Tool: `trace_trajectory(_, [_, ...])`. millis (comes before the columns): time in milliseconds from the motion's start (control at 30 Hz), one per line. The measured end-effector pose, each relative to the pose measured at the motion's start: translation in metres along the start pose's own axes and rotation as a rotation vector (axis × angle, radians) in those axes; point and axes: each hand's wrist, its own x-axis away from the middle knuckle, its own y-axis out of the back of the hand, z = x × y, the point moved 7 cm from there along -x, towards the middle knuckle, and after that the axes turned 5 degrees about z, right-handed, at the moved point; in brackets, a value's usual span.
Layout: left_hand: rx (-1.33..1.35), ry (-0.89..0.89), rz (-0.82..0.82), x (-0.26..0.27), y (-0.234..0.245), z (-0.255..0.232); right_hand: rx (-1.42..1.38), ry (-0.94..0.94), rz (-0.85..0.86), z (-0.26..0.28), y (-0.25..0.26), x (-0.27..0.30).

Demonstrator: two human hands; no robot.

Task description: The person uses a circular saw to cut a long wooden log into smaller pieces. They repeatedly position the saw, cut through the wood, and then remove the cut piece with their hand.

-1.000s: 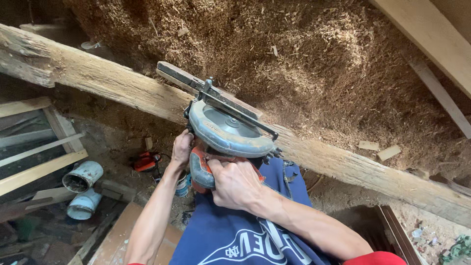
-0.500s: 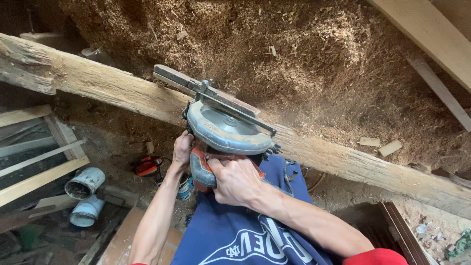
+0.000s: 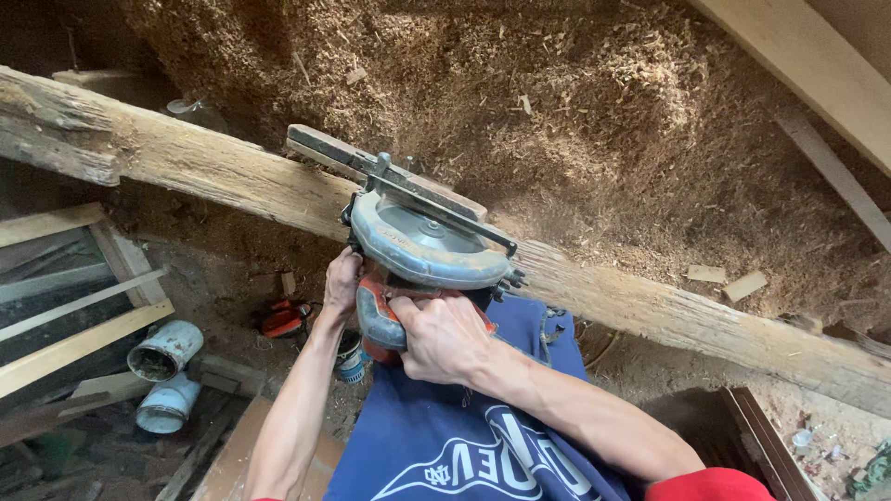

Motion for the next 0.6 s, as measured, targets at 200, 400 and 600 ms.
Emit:
trace_trajectory(200, [0.196, 0.143, 0.007, -0.004, -0.011, 0.026, 0.014, -0.036, 0.043, -0.003, 0.001, -0.005])
trace_trajectory(400, [-0.149, -0.077, -0.019, -0.007, -0.009, 0.032, 0.020, -0.007, 0.005, 0.003, 0.000, -0.011])
trace_trajectory(600, [0.515, 0.351, -0.034, -0.007, 0.001, 0.037, 0.005, 0.023, -0.026, 0.009, -0.001, -0.021])
